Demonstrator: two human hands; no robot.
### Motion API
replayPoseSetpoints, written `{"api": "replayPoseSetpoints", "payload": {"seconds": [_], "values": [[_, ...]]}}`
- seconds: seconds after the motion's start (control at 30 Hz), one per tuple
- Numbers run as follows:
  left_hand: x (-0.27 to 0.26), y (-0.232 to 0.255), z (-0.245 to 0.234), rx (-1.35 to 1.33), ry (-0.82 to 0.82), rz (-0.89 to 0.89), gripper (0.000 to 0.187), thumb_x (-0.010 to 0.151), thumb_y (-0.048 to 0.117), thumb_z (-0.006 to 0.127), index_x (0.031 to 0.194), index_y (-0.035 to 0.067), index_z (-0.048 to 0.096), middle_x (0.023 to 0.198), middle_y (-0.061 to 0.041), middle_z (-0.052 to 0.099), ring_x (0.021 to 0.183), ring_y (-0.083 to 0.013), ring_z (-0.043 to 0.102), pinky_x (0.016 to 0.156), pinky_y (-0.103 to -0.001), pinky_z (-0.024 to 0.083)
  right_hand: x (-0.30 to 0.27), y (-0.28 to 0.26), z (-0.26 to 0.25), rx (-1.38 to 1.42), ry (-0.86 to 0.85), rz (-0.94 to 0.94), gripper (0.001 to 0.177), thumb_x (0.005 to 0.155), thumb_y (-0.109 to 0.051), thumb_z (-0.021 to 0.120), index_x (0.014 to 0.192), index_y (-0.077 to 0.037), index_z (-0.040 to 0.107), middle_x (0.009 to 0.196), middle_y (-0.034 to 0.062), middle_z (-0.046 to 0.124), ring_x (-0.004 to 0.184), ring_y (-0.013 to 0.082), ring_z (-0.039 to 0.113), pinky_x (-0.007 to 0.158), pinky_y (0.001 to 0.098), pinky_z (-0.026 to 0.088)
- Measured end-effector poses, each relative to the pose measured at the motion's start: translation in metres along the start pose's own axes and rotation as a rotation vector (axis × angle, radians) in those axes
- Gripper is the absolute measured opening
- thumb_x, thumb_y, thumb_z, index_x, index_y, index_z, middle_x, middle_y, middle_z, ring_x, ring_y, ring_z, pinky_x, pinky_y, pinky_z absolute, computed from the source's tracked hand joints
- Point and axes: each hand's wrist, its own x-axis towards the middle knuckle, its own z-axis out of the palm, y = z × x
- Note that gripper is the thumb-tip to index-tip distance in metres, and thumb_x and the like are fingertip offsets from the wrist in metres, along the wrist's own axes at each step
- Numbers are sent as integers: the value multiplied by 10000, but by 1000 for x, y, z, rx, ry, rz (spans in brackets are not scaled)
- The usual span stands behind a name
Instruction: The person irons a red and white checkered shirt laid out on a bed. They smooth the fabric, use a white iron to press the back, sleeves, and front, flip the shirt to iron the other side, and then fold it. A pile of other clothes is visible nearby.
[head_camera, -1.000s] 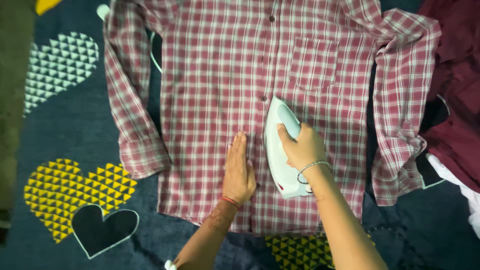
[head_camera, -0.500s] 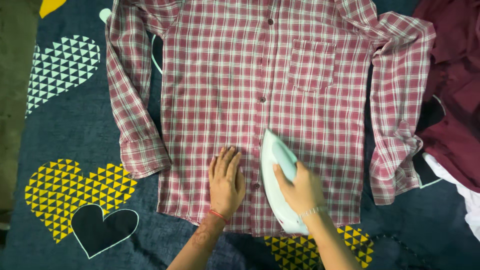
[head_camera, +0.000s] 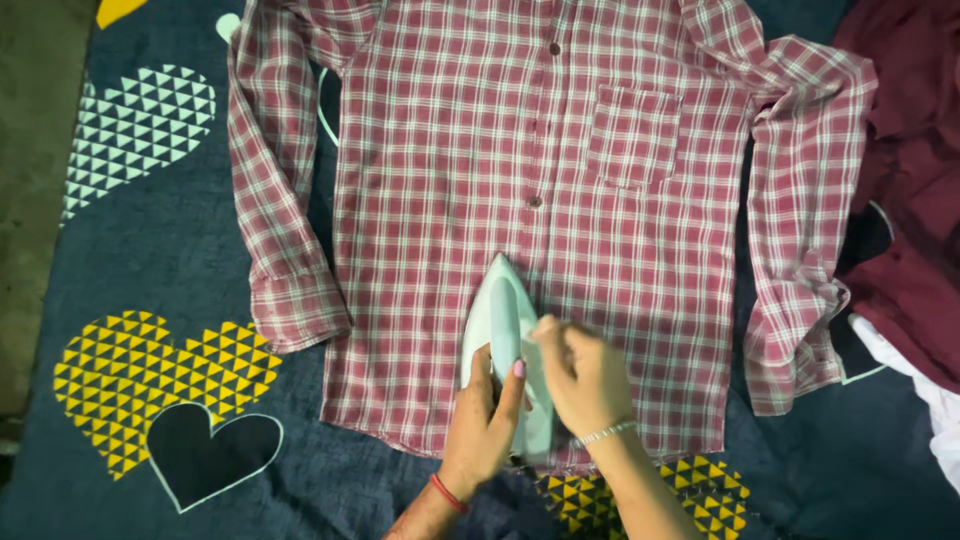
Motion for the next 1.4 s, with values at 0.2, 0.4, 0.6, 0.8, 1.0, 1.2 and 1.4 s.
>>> {"api": "replayPoseSetpoints", "payload": {"seconds": [0.2, 0.4, 0.6, 0.8, 1.0, 1.2, 1.4], "values": [[30, -6, 5, -268, -37, 175, 393, 1017, 282, 544, 1319, 52, 442, 873, -85, 731, 664, -153, 745, 575, -300, 594, 52, 46, 31, -429, 319, -431, 521, 1071, -302, 380, 1527, -65, 471, 1624, 217, 362, 1499, 410, 318, 1222, 569, 196], [109, 11, -3, -619, -169, 131, 346, 1033, 240, 584, 1292, 40, 472, 903, -93, 637, 562, -111, 571, 453, -287, 493, 59, 68, 45, -503, 225, -365, 581, 1039, -389, 318, 1569, -175, 425, 1686, 170, 254, 1554, 381, 209, 1262, 549, 104], [35, -5, 0, -509, -55, 26, 328, 1015, 264, 587, 1255, 48, 529, 771, -49, 617, 499, -87, 551, 426, -270, 453, 57, 63, 41, -506, 256, -395, 600, 1030, -421, 353, 1578, -190, 429, 1699, 157, 262, 1563, 389, 224, 1266, 560, 116], [-9, -28, -15, -262, 34, -34, 309, 985, 298, 611, 1141, 38, 550, 514, -63, 589, 376, -120, 564, 352, -300, 431, 53, 63, 43, -471, 297, -417, 627, 1013, -439, 446, 1590, -195, 431, 1707, 148, 267, 1573, 366, 227, 1286, 555, 103], [63, 2, -30, -185, 114, 121, 370, 1004, 327, 629, 1065, -20, 516, 519, -72, 598, 398, -132, 598, 359, -319, 461, 52, 60, 43, -479, 303, -427, 741, 939, -557, 544, 1564, -175, 434, 1683, 155, 268, 1559, 358, 220, 1265, 534, 96], [54, -8, -53, -163, 188, 127, 381, 976, 308, 625, 1167, 13, 478, 529, -71, 591, 389, -148, 578, 349, -322, 447, 55, 64, 44, -505, 309, -421, 790, 932, -625, 528, 1583, -192, 421, 1701, 142, 252, 1578, 331, 197, 1284, 514, 85], [-6, -37, -65, -153, 211, 9, 315, 968, 285, 601, 1138, 31, 526, 505, -74, 612, 355, -170, 594, 342, -326, 470, 58, 69, 50, -550, 305, -405, 812, 912, -645, 545, 1579, -204, 404, 1696, 125, 251, 1570, 314, 202, 1276, 509, 90]]}}
